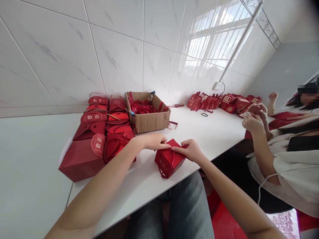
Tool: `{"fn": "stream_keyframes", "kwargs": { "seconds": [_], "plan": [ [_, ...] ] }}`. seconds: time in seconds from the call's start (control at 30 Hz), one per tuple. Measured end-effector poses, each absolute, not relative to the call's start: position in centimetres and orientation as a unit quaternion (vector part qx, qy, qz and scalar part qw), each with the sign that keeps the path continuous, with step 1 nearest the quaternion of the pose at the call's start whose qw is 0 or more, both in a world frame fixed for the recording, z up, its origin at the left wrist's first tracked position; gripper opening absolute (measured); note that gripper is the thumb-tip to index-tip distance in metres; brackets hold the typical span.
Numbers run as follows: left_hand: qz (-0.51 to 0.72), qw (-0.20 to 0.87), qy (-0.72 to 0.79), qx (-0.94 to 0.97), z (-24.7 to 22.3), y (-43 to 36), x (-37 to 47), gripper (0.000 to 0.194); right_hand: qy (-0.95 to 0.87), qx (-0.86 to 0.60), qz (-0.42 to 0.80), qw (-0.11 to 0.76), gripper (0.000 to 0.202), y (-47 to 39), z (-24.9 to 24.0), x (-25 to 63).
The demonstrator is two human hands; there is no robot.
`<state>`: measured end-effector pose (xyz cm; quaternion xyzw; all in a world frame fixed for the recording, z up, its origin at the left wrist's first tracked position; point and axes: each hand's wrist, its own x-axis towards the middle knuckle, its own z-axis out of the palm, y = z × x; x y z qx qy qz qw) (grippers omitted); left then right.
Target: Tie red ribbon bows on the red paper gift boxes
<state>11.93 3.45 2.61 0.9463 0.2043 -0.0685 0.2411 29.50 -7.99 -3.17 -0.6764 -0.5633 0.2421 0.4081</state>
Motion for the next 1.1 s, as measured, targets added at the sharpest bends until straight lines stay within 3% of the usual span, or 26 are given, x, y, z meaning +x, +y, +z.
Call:
{"fn": "stream_keyframes", "kwargs": {
  "seconds": [0.67,0.8,1.1],
  "plan": [
    [-0.056,0.293,0.223,0.928,2.7,3.6,11.8,0.045,-0.543,-0.684,0.242,0.423,0.063,-8.6,-3.2,28.9],
    [-0.049,0.261,0.224,0.938,3.0,3.6,11.7,0.048,-0.542,-0.679,0.221,0.443,0.063,-8.7,-3.0,28.9],
    [-0.006,0.318,0.242,0.916,3.3,3.2,11.5,0.059,-0.570,-0.618,0.268,0.470,0.045,-9.1,-0.2,30.4]
  ]
}}
